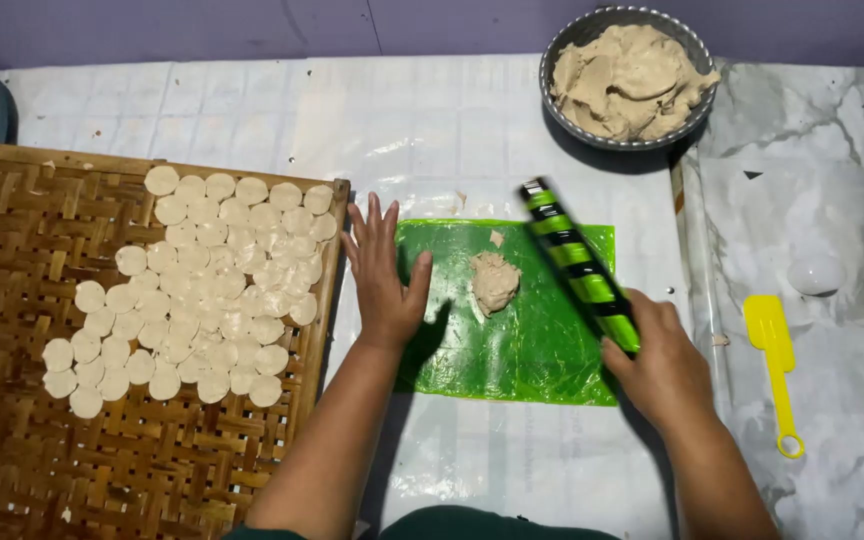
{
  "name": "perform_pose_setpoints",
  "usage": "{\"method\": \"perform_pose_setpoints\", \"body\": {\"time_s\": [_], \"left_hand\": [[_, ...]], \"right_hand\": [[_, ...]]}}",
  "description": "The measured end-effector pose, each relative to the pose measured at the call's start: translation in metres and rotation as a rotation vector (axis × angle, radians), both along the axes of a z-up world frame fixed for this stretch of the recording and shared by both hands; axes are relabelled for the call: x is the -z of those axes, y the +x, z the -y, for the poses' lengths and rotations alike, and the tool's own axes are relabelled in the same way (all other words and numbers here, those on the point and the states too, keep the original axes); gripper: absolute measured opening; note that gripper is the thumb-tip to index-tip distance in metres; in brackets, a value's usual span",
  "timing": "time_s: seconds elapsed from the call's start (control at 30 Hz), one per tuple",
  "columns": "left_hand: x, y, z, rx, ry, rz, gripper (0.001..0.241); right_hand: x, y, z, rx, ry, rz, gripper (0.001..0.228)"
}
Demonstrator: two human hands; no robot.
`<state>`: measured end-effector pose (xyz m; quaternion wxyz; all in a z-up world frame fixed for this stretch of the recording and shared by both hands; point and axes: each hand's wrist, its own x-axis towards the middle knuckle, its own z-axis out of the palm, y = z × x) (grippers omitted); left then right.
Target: Flattening and rolling out pieces of dough on a mat using a roller and a scraper.
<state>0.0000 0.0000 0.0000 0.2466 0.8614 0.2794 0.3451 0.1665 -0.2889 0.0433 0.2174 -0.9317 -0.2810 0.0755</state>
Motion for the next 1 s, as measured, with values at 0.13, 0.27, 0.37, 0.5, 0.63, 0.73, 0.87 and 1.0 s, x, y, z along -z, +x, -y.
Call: {"method": "perform_pose_setpoints", "body": {"time_s": [0.13,0.27,0.37,0.5,0.63,0.73,0.87,1.0], "left_hand": [[-0.004,0.023,-0.013,-0.073,0.198,-0.182,0.063],[0.02,0.048,-0.023,0.056,0.185,-0.424,0.055],[0.039,0.059,-0.027,0.032,0.127,-0.573,0.052],[0.051,0.042,-0.012,-0.028,0.207,-0.471,0.053],[0.045,0.003,0.023,-0.029,0.177,-0.428,0.05],[0.041,-0.011,0.038,-0.01,0.143,-0.366,0.053],[0.045,-0.009,0.037,-0.017,0.154,-0.375,0.053],[0.039,0.026,0.009,-0.057,0.103,-0.548,0.053]], "right_hand": [[-0.03,0.002,-0.063,-0.253,-0.199,0.049,0.067],[0.008,0.026,-0.104,-0.512,-0.289,0.093,0.061],[0.048,0.043,-0.121,-0.423,-0.319,0.098,0.053],[0.064,0.046,-0.122,-0.309,-0.274,0.245,0.061],[0.068,0.009,-0.09,-0.351,-0.169,0.335,0.068],[0.076,-0.005,-0.074,-0.37,-0.056,0.381,0.07],[0.089,-0.004,-0.077,-0.33,-0.095,0.352,0.071],[0.077,0.025,-0.116,-0.265,-0.235,0.25,0.061]]}}
